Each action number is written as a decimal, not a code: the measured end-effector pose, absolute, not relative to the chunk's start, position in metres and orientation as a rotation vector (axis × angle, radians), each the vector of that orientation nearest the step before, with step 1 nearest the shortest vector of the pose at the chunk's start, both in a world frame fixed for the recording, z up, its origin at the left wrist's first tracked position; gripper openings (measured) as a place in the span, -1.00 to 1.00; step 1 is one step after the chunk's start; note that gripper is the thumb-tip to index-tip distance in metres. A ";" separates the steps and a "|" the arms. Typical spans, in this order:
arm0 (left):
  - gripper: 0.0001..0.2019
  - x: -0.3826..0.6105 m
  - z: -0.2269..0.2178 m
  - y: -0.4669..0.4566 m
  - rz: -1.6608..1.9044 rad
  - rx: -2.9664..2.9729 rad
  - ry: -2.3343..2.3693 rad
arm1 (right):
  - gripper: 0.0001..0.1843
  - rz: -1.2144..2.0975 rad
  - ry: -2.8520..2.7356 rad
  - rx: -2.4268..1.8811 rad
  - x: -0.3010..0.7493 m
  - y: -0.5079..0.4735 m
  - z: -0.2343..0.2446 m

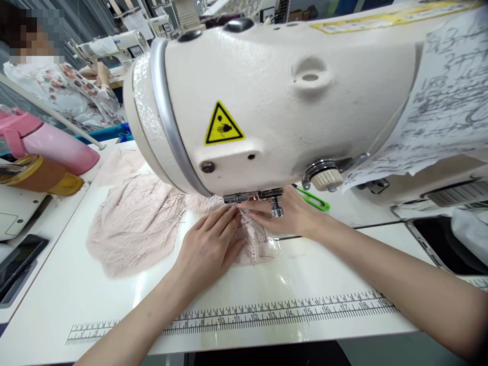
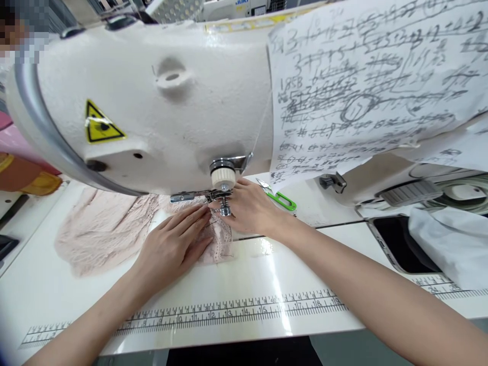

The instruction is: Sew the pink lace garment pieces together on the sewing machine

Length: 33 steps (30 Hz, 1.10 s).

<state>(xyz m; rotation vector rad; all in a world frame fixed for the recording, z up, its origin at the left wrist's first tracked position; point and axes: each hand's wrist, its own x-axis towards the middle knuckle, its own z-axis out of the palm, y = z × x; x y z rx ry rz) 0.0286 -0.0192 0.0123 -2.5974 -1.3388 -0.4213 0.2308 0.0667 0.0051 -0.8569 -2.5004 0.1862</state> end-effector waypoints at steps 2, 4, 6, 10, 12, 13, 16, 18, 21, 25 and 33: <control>-0.61 0.027 0.013 -0.019 -0.420 -2.602 -1.324 | -0.79 0.207 -2.480 -0.911 0.230 0.066 0.007; -0.61 0.027 0.013 -0.019 -0.420 -2.604 -1.316 | -0.80 0.266 -2.414 -1.005 0.228 0.064 0.008; -0.61 0.027 0.012 -0.019 -0.418 -2.609 -1.309 | -0.76 0.334 -2.339 -1.090 0.225 0.062 0.009; -0.60 0.027 0.010 -0.019 -0.431 -2.621 -1.306 | -0.75 0.389 -2.348 -1.104 0.218 0.067 0.000; -0.60 0.026 0.009 -0.019 -0.448 -2.631 -1.300 | -0.76 0.394 -2.385 -1.083 0.216 0.071 -0.008; -0.61 0.026 0.009 -0.019 -0.454 -2.634 -1.299 | -0.76 0.393 -2.392 -1.082 0.215 0.073 -0.011; -0.61 0.025 0.007 -0.019 -0.469 -2.639 -1.301 | -0.69 0.389 -2.387 -1.107 0.214 0.075 -0.019; -0.62 0.025 0.007 -0.019 -0.484 -2.639 -1.306 | -0.64 0.371 -2.375 -1.136 0.214 0.074 -0.020; -0.62 0.025 0.008 -0.019 -0.502 -2.636 -1.300 | -0.62 0.316 -2.381 -1.180 0.215 0.073 -0.017; -0.61 0.024 0.007 -0.019 -0.486 -2.633 -1.297 | -0.64 0.243 -2.428 -1.289 0.219 0.072 -0.013; -0.60 0.021 0.001 -0.021 -0.495 -2.621 -1.304 | -0.60 0.042 -2.503 -1.561 0.241 0.082 0.013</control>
